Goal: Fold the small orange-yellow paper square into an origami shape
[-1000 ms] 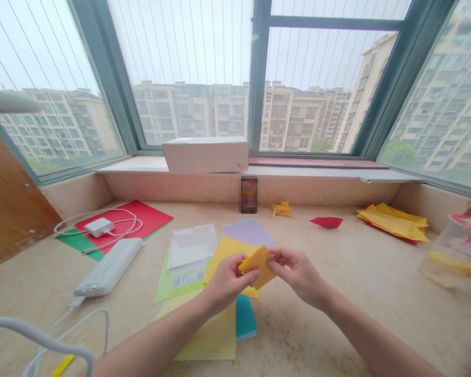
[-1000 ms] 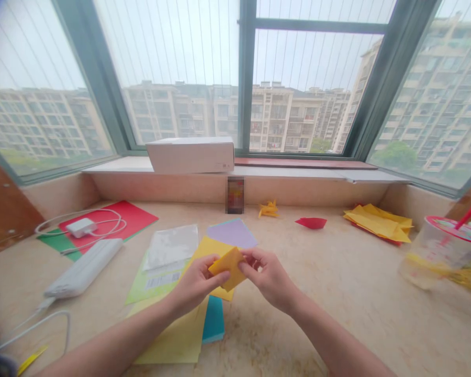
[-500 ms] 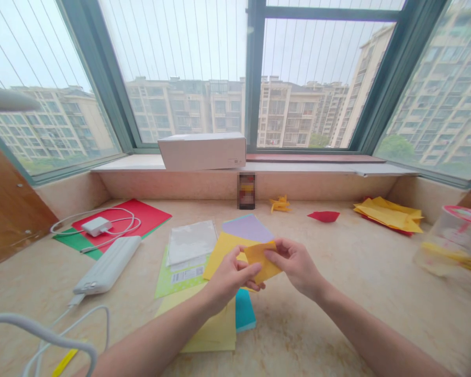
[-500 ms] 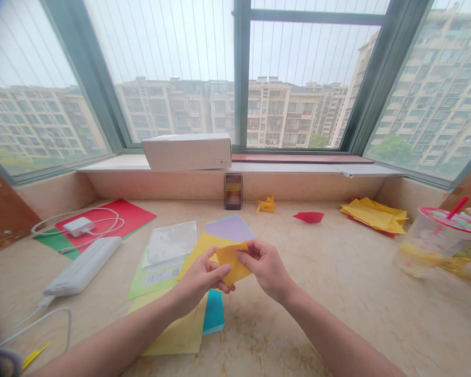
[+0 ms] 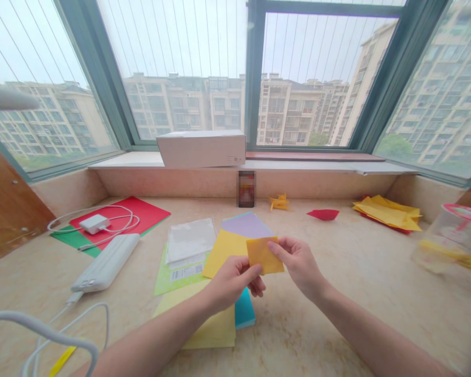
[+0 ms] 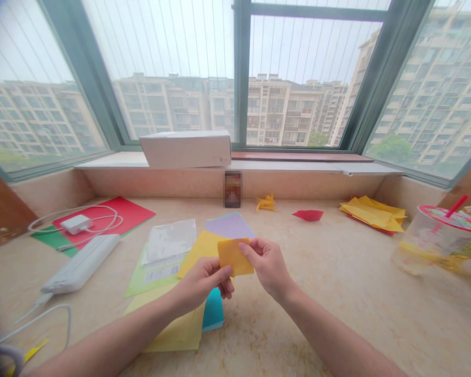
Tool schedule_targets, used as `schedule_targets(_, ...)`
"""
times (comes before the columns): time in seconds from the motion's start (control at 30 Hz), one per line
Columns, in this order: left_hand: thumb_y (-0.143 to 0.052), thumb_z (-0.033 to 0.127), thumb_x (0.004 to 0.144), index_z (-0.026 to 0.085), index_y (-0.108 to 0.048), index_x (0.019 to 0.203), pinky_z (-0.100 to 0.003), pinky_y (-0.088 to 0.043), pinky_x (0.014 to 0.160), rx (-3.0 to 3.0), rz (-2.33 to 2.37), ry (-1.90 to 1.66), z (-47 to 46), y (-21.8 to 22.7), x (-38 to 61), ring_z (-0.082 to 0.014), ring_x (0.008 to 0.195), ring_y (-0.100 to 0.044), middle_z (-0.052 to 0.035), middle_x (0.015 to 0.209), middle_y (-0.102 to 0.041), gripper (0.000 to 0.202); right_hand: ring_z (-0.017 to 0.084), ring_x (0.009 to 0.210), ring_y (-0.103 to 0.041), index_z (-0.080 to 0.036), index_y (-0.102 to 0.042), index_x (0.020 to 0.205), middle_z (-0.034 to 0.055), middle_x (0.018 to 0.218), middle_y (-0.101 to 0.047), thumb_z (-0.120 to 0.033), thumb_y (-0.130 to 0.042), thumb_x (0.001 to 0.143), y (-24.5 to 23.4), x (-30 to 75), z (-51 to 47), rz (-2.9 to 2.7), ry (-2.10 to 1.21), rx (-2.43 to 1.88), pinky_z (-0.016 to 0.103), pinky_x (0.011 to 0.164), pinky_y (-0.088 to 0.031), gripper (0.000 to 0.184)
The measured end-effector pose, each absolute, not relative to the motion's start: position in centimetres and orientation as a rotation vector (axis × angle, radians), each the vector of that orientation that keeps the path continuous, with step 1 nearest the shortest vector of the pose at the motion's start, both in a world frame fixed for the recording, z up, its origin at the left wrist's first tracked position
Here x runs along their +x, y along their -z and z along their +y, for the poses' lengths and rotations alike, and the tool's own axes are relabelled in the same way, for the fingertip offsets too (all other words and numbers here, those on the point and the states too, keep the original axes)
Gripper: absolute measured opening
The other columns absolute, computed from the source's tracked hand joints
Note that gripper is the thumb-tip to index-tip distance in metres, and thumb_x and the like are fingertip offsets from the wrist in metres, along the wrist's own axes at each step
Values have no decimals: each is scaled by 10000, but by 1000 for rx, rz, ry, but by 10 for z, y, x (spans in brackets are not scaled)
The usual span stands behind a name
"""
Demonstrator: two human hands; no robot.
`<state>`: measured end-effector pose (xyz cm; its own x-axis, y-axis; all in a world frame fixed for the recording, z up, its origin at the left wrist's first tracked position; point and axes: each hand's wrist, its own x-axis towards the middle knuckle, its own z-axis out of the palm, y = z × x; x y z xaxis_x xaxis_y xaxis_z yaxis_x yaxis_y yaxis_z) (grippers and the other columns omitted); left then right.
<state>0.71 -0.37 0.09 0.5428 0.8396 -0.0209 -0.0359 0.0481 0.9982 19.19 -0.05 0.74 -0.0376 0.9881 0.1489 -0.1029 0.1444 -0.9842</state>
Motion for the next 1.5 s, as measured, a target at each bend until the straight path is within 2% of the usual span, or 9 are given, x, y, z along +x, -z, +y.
schedule_targets(0.13,-650,552,838,148,-618,698,-233,-447,489,1462,809,-737,-3,-7,3,-131,474,-594,-31,566,-661,429,204,721,-681,-170,-701,818,56,789,-744,-558,-711,796,-9,194,-1,-1303,-1175,-961,314,680,-526,389)
schedule_targets(0.3,-623,517,868,153,-611,700,-248,-473,535,1490,851,-894,-3,-15,1,-139,510,-603,-33,584,-663,401,167,652,-630,-181,-631,740,17,703,-695,-531,-693,820,-10,202,2,-1336,-1105,-993,283,622,-488,365)
schedule_targets(0.4,-637,474,866,165,-594,689,-232,-446,534,1528,975,-1046,-2,-17,-1,-129,507,-581,-4,554,-635,359,207,774,-681,-180,-692,845,50,819,-740,-515,-687,830,-11,209,5,-1485,-1113,-1045,336,736,-526,335)
schedule_targets(0.53,-659,386,839,165,-583,605,-211,-395,510,1739,1107,-986,-2,-16,-3,-121,498,-561,0,523,-618,331,241,935,-702,-207,-725,1046,82,1011,-762,-481,-691,845,-10,210,6,-1610,-1149,-1018,399,871,-531,341)
schedule_targets(0.7,-602,411,872,159,-610,707,-212,-433,502,1750,1038,-977,-5,-12,-1,-121,494,-569,4,564,-606,301,224,833,-714,-186,-737,892,70,899,-775,-471,-736,813,-3,206,6,-1464,-1216,-970,357,797,-546,296)
schedule_targets(0.8,-532,415,924,152,-637,783,-208,-430,496,1775,1030,-1053,-5,-13,-3,-112,485,-556,9,585,-601,317,231,849,-712,-187,-746,887,75,897,-776,-466,-742,813,-1,207,7,-1451,-1192,-965,364,814,-541,289)
schedule_targets(1.1,-499,270,948,146,-666,707,-190,-378,538,2216,1045,-1103,-5,-17,-8,-92,502,-537,0,562,-644,318,232,858,-691,-241,-795,822,55,883,-779,-425,-726,832,-8,206,-2,-1535,-931,-990,357,805,-520,197)
schedule_targets(1.27,-493,320,944,157,-556,572,-193,-302,480,2357,993,-965,-4,-13,-7,-81,444,-469,18,479,-544,412,214,793,-688,-232,-805,845,54,827,-765,-430,-714,845,-13,205,-9,-1626,-972,-985,319,725,-524,217)
schedule_targets(1.5,-412,401,993,153,-577,528,-182,-333,463,2126,925,-804,-8,-14,-6,-81,413,-492,-14,464,-587,552,156,635,-627,-178,-755,830,40,723,-702,-515,-621,899,-14,200,-13,-1506,-1139,-1017,256,571,-472,369)
